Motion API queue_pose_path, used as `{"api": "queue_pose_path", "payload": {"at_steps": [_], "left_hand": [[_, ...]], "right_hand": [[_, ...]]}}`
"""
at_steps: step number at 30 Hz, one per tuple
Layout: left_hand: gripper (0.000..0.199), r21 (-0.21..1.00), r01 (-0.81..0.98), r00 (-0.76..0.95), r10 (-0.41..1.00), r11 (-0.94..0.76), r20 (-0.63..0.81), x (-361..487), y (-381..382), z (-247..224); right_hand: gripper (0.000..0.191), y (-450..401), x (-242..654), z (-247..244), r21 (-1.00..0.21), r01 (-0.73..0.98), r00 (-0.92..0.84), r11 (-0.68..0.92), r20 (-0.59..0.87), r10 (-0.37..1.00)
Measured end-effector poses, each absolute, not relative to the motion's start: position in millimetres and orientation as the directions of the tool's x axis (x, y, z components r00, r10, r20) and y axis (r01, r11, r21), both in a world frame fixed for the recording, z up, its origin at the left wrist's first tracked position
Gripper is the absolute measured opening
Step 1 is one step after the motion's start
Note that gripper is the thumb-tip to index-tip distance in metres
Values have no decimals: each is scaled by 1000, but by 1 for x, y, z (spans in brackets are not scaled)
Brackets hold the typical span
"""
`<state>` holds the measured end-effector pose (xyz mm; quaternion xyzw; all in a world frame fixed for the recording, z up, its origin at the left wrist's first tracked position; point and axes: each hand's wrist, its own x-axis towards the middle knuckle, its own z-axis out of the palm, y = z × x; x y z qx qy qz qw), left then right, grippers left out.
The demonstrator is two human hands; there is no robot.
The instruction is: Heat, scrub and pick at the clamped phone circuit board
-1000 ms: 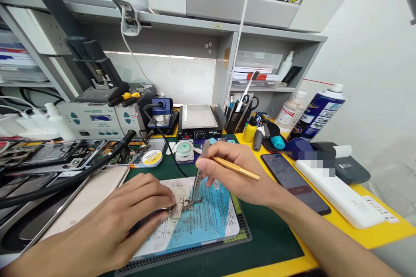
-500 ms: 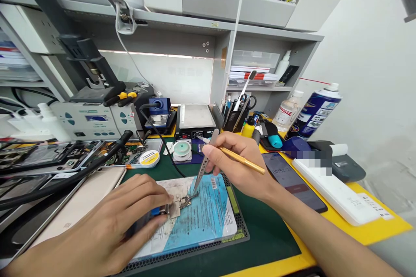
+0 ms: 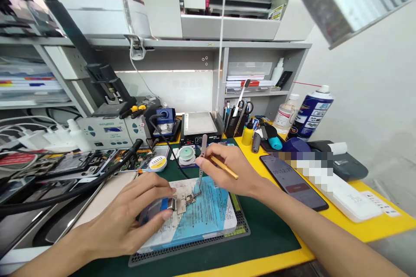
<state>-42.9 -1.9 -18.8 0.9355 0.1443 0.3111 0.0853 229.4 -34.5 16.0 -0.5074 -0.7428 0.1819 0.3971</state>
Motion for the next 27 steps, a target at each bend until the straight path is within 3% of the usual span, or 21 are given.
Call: {"api": "queue_pose_path", "payload": {"at_steps": [5,11,17,27], "left_hand": [[15,295,269,666,398,-917,630,-40,2,-7],[20,509,453,602,672,-732,432,-19,-1,31],[20,497,481,606,684,-722,407,15,-13,45],[16,582,360,572,665,-730,480,33,-21,35]], "right_hand": [[33,-31,227,9,-595,629,-209,500,490,846],[29,-33,225,4,-549,600,-119,581,658,744],[25,-38,215,1,-528,560,-60,638,743,667],[21,-46,209,2,-575,476,21,666,764,645]]}}
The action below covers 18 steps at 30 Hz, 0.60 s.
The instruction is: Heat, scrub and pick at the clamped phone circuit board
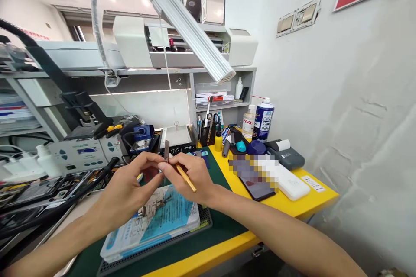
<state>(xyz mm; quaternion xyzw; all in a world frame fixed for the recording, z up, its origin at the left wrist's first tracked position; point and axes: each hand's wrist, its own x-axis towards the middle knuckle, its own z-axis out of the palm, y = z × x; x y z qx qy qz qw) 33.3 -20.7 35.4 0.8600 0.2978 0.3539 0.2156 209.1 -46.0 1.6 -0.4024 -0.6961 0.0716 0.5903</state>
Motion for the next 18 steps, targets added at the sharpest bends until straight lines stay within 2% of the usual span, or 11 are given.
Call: {"api": "queue_pose_path", "payload": {"at_steps": [3,5,7,9,11,13,18], "left_hand": [[21,597,351,588,666,-722,460,25,-19,35],[21,623,366,574,694,-692,434,14,-15,36],[22,660,388,531,742,-643,410,1,-9,37],[26,689,418,497,784,-592,372,-14,-3,36],[32,719,439,468,820,-539,329,-28,1,34],[34,750,441,448,845,-493,292,-37,2,28],[32,812,379,435,860,-443,267,-38,-4,10]], "right_hand": [[18,-47,210,2,-627,438,8,645,720,694],[20,-46,212,3,-708,370,17,601,652,758],[23,-43,216,7,-825,249,13,507,526,850],[26,-39,219,12,-936,104,-67,337,332,941],[32,-36,222,17,-977,52,-215,207,191,958],[40,-36,224,21,-980,104,-307,170,131,943],[39,-45,219,23,-881,406,-287,244,131,949]]}}
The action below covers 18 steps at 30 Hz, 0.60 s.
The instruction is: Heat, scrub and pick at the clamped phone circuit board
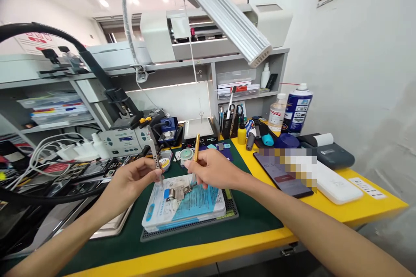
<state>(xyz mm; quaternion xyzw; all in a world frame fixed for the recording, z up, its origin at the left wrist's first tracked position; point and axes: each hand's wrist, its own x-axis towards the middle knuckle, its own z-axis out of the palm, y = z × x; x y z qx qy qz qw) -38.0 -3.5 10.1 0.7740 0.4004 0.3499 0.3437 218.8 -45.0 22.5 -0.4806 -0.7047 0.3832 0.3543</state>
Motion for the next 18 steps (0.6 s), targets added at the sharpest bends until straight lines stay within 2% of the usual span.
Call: {"api": "queue_pose_path", "payload": {"at_steps": [3,9,13,18], "left_hand": [[30,840,330,435,859,-430,268,-34,-7,5],[29,877,282,451,861,-389,236,-31,-14,4],[29,899,253,444,868,-358,221,-27,-21,6],[28,921,211,475,858,-328,197,-21,-31,7]], "right_hand": [[38,-47,216,19,-839,473,-309,269,129,942],[38,-45,215,12,-796,503,-306,336,200,931],[38,-44,214,8,-795,476,-302,377,255,919],[27,-43,213,3,-819,427,-325,383,257,910]]}}
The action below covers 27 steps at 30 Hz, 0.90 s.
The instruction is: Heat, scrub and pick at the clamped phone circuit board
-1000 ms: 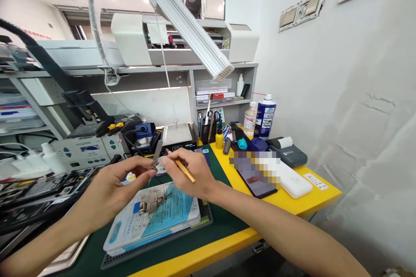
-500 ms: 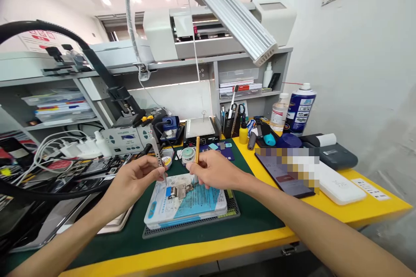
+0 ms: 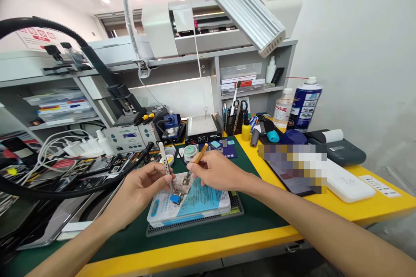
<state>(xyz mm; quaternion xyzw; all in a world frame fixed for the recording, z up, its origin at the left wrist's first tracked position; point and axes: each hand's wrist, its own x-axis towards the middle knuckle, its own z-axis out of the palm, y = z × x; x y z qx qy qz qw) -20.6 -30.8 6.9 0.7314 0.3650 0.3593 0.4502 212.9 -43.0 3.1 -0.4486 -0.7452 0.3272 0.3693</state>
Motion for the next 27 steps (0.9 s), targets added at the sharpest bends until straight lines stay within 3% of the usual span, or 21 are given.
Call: {"api": "queue_pose_path", "payload": {"at_steps": [3,7,15,27], "left_hand": [[26,925,192,508,840,-328,193,-21,-36,6],[20,917,166,481,842,-363,246,-26,-34,5],[17,896,112,453,824,-430,339,-17,-13,4],[4,814,132,437,770,-566,465,-18,-6,-20]], "right_hand": [[25,-43,213,2,-813,437,-334,384,250,909],[29,-39,212,2,-881,352,-205,317,258,944],[27,-40,202,4,-986,166,-180,17,-13,984],[31,-40,199,0,-992,58,-110,-110,-116,987]]}}
